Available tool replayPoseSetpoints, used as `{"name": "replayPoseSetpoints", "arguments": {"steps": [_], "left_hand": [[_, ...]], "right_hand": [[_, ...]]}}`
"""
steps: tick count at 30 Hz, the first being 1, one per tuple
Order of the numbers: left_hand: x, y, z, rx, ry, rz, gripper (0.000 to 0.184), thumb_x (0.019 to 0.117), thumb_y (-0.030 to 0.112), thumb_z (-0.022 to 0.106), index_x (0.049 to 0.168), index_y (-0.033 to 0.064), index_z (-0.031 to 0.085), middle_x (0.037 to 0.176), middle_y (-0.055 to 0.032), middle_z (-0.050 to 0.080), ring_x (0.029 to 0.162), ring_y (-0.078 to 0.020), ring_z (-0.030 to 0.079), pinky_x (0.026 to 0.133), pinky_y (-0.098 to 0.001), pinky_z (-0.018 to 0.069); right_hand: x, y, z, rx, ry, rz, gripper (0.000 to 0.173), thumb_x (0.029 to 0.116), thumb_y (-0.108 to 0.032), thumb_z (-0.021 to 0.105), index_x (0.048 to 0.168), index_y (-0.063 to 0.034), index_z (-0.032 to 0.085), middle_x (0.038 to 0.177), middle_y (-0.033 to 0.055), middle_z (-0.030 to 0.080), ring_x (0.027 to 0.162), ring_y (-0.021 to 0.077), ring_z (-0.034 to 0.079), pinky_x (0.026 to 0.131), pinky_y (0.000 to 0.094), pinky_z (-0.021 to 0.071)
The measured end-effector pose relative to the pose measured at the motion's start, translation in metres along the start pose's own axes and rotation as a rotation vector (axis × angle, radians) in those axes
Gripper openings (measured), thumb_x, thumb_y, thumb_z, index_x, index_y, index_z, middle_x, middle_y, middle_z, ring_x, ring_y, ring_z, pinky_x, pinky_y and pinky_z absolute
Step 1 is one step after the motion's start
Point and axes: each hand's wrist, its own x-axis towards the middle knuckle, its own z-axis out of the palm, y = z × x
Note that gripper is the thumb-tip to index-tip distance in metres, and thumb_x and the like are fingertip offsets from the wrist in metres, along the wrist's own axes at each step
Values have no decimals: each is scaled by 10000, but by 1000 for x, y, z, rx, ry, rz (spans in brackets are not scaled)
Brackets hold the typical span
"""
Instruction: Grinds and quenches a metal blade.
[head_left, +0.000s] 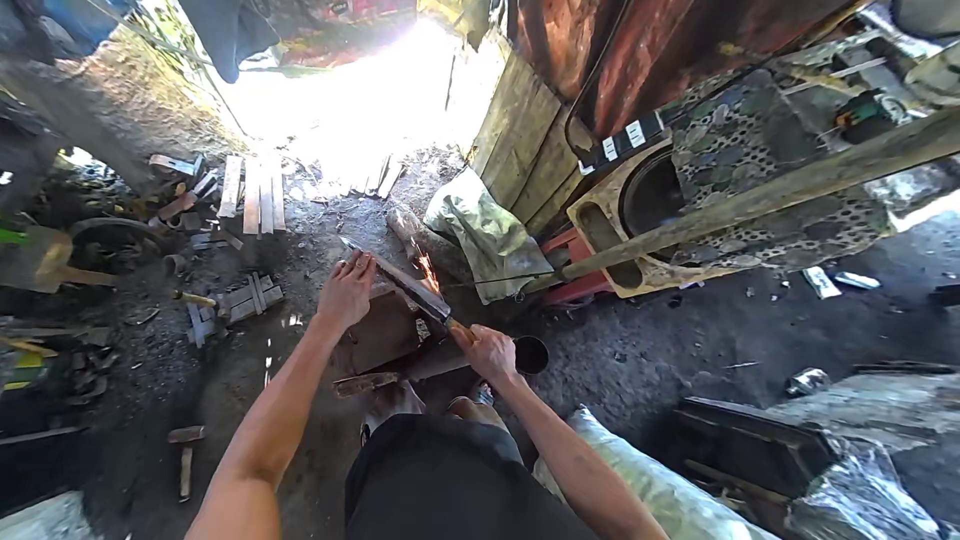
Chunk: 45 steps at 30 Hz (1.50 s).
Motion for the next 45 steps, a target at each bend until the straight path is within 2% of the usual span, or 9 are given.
{"name": "replayPoseSetpoints", "arguments": {"steps": [6,13,24,27,32,36,39,43,45], "left_hand": [[-12,57,5,-40,-91,-5,670,925,111,595,1574,101,427,1682,-62,326,1579,-237,227,1249,-471,272],[-35,137,11,-147,-160,130,574,998,90,449,1572,115,431,1675,-49,346,1572,-231,251,1262,-480,226],[-9,12,7,10,-35,-44,642,934,81,575,1562,98,443,1659,-62,374,1554,-263,294,1223,-505,299],[-9,25,3,0,-21,-32,625,943,85,556,1559,98,450,1655,-59,382,1555,-250,296,1229,-493,295],[-24,99,20,-85,-1,66,572,962,107,539,1530,69,486,1648,-99,388,1559,-267,287,1243,-503,277],[-33,140,19,-86,-57,112,517,1028,107,416,1542,89,473,1644,-67,403,1548,-236,319,1242,-482,284],[-33,121,15,-68,-43,66,516,1028,113,429,1542,107,478,1645,-50,405,1546,-219,321,1233,-479,301],[-21,55,8,-46,-22,-19,622,948,81,591,1555,87,454,1657,-72,377,1557,-260,291,1223,-518,309],[-13,29,5,-14,-9,-49,635,932,81,604,1550,81,458,1645,-79,396,1550,-271,306,1223,-512,309]], "right_hand": [[-47,46,0,-40,102,15,782,982,-755,345,786,-80,687,756,109,703,717,303,718,606,530,560],[-132,107,-19,-72,138,54,741,980,-701,406,727,-57,672,650,123,653,612,320,687,532,541,535],[1,18,7,-38,160,-102,767,996,-732,359,793,-67,683,778,114,708,719,295,722,597,510,560],[-8,34,11,-31,187,-91,769,990,-739,361,757,-75,670,752,107,698,691,284,712,578,506,552],[-77,90,-1,-42,148,-20,743,996,-706,400,763,-56,675,713,124,679,658,313,699,561,533,550],[-111,124,-2,-45,229,-40,718,989,-678,414,695,-64,642,630,107,630,569,294,658,496,507,517],[-89,106,-2,-14,185,-60,720,998,-674,420,729,-51,662,659,124,652,602,312,678,525,526,534],[-23,49,-2,8,78,-79,734,1008,-691,398,841,-43,701,808,138,717,759,328,723,653,546,567],[3,34,4,-4,113,-117,747,1000,-712,370,798,-64,680,780,119,705,737,307,719,621,524,559]]}}
